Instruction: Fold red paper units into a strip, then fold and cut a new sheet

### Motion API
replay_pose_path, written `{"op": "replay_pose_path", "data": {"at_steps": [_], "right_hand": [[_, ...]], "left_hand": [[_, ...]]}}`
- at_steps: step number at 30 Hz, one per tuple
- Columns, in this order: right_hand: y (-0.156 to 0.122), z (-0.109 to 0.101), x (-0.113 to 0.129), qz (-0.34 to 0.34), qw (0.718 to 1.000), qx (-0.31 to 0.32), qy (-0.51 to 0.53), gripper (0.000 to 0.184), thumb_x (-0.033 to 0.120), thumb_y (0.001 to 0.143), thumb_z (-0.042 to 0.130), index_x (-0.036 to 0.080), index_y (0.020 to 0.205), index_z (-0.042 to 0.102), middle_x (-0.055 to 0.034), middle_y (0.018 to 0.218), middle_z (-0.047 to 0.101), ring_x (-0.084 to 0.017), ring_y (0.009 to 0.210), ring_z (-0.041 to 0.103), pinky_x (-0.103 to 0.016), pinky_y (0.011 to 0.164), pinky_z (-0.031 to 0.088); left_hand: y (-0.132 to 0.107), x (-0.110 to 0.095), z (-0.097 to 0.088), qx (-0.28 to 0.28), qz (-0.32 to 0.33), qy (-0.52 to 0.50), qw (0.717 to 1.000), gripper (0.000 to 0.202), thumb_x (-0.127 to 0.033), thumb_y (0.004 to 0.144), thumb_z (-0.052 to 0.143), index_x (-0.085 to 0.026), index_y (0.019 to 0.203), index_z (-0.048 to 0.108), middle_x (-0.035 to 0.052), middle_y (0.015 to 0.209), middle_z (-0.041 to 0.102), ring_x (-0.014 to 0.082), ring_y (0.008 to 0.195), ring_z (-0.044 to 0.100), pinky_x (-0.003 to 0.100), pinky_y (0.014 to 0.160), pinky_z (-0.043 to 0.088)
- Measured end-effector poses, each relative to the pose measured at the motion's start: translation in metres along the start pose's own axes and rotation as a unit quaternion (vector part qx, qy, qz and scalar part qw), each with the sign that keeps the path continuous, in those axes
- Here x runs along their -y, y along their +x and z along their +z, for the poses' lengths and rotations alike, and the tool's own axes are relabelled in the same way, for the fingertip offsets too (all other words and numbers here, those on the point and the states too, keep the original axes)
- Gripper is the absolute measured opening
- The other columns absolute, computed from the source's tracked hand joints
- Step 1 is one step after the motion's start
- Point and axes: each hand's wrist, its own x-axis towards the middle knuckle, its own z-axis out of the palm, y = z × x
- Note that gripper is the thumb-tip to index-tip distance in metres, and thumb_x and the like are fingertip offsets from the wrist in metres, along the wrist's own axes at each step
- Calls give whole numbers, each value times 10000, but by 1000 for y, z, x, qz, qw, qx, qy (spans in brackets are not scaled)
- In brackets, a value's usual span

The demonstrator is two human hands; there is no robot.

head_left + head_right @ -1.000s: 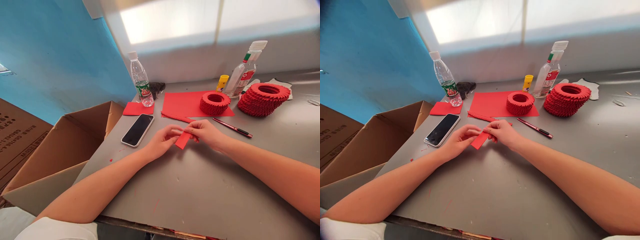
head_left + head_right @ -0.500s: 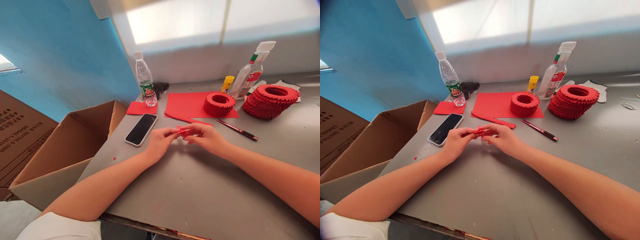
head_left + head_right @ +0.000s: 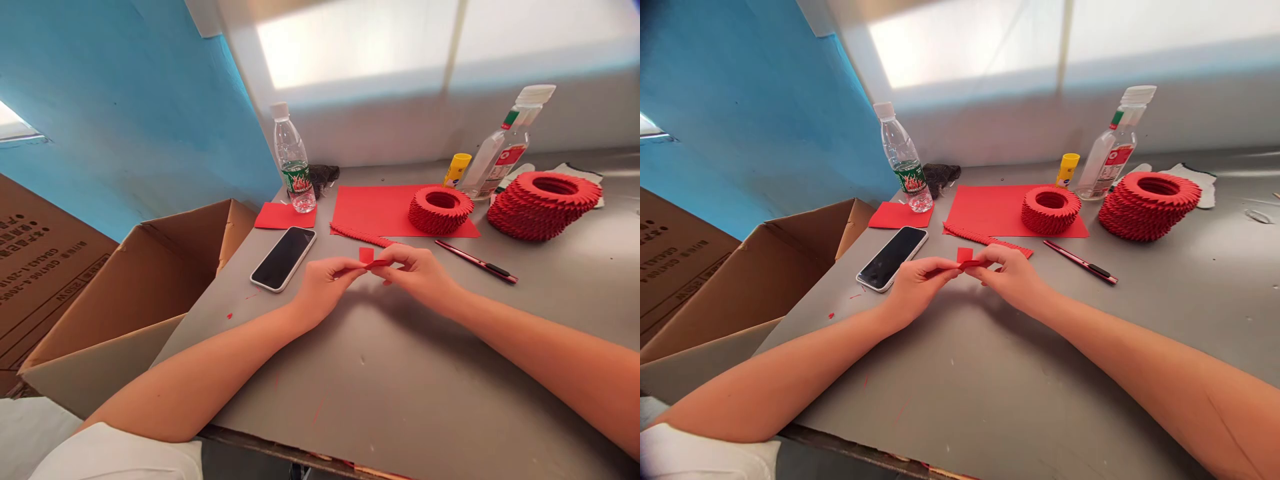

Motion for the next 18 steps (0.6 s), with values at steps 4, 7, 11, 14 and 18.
{"op": "replay_pose_path", "data": {"at_steps": [4, 7, 11, 14, 18], "right_hand": [[0, -4, 2, -68, 994, -26, -75, 171, 382, 745, 609, 226, 785, 669, -43, 925, 570, -164, 847, 542, -255, 609, 469], [0, -6, 4, -68, 995, -13, -75, 140, 325, 757, 595, 218, 708, 670, -51, 1027, 574, -194, 1013, 519, -272, 729, 463], [2, -6, 4, 16, 998, 59, 29, 184, 352, 750, 591, 184, 698, 645, -44, 812, 647, -191, 897, 579, -304, 741, 464], [2, -4, 5, 35, 996, 47, 66, 210, 377, 739, 601, 170, 739, 639, -32, 753, 655, -150, 709, 592, -297, 666, 469], [0, -2, 6, 28, 997, 19, 66, 189, 363, 727, 623, 175, 730, 640, -30, 787, 668, -157, 745, 612, -304, 707, 482]], "left_hand": [[0, -1, -2, 16, 75, 82, 994, 180, -300, 823, 540, -203, 883, 680, -1, 856, 694, 133, 756, 612, 211, 692, 448], [-1, -2, -2, 63, 110, 111, 986, 180, -285, 841, 513, -208, 889, 668, -2, 877, 693, 132, 765, 615, 207, 697, 446], [-3, -4, 0, 78, 113, 101, 985, 161, -300, 834, 529, -203, 854, 656, -8, 827, 691, 122, 746, 618, 197, 681, 459], [-4, -5, 2, 50, 76, 45, 995, 133, -317, 815, 559, -198, 839, 614, -11, 809, 688, 124, 756, 633, 198, 678, 480], [-5, -5, 4, 17, 22, -30, 999, 182, -325, 784, 603, -212, 889, 506, -21, 797, 690, 141, 768, 659, 239, 719, 508]]}}
